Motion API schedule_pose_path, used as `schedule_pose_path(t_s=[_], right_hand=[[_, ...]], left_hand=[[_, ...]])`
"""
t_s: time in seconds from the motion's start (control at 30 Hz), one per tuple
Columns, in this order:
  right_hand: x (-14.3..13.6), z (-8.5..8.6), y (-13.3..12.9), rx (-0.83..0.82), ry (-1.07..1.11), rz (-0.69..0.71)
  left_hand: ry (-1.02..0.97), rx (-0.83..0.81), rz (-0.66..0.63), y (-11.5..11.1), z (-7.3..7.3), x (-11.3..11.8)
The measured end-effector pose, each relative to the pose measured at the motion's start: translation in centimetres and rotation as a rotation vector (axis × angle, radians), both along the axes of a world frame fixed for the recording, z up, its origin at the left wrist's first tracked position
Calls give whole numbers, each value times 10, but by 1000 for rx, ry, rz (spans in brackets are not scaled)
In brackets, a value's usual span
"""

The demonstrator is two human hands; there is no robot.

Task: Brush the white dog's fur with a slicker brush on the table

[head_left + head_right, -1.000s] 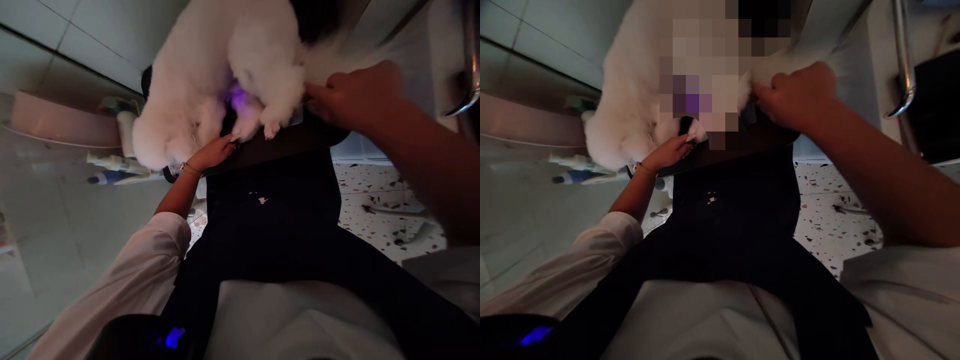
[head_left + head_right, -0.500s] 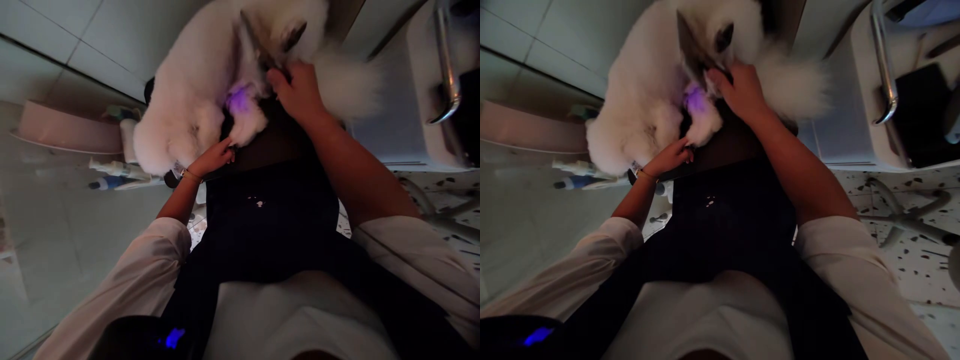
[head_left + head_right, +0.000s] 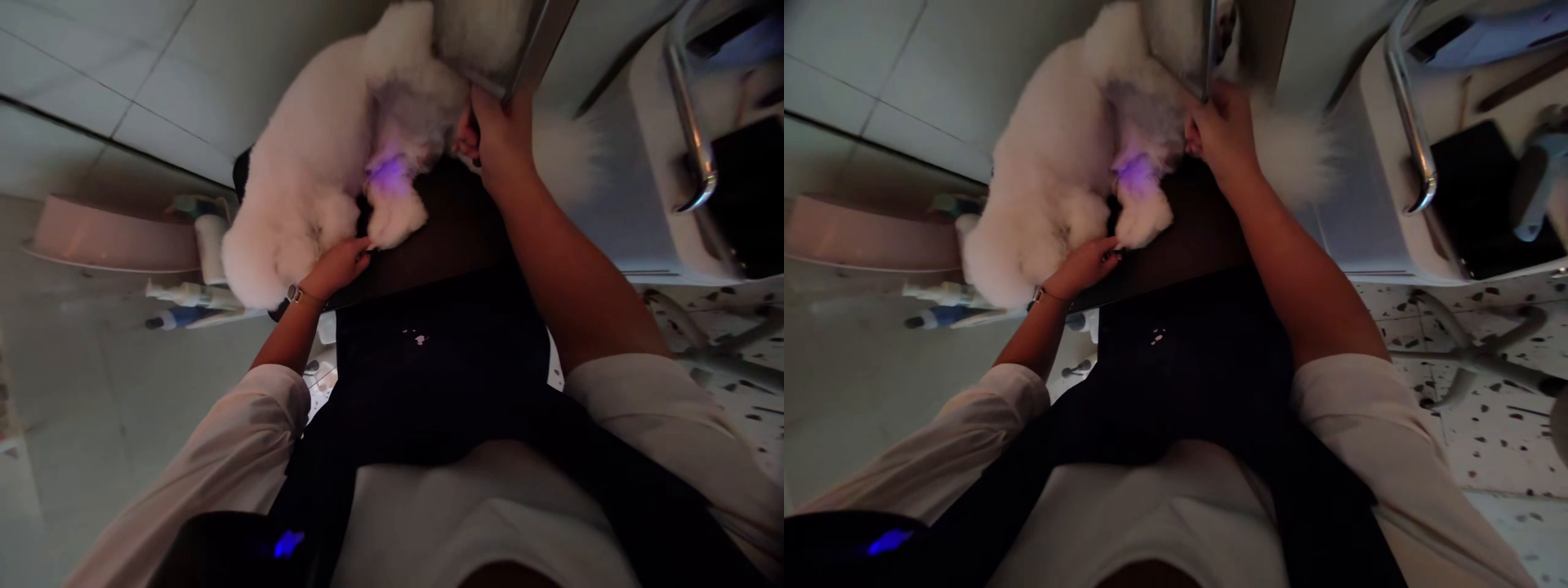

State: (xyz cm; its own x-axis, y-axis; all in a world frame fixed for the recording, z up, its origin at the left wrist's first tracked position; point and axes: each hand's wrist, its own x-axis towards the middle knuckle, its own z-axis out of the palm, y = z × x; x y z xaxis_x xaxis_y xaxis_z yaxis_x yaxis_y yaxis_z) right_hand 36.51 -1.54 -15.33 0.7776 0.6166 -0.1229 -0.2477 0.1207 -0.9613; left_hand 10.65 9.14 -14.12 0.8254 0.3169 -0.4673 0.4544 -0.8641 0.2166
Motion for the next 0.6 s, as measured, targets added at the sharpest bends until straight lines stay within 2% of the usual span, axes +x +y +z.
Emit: schedule_pose_path(t_s=[0.1, 0.2, 0.3, 0.47, 0.6], right_hand=[[1, 0, -6, -1, -36, 8], [3, -3, -6, -68, -101, 6], [2, -9, -8, -127, -133, 10], [-8, -21, -27, -161, -223, 74], [-10, -27, -32, -271, -287, 125]], left_hand=[[-19, 127, -22, -5, -3, 9], [-69, 191, -16, -11, -10, 21], [-143, 150, 48, -14, -21, 37], [-308, 39, 320, -19, -40, 74], [-330, 88, 271, -30, -48, 101]])
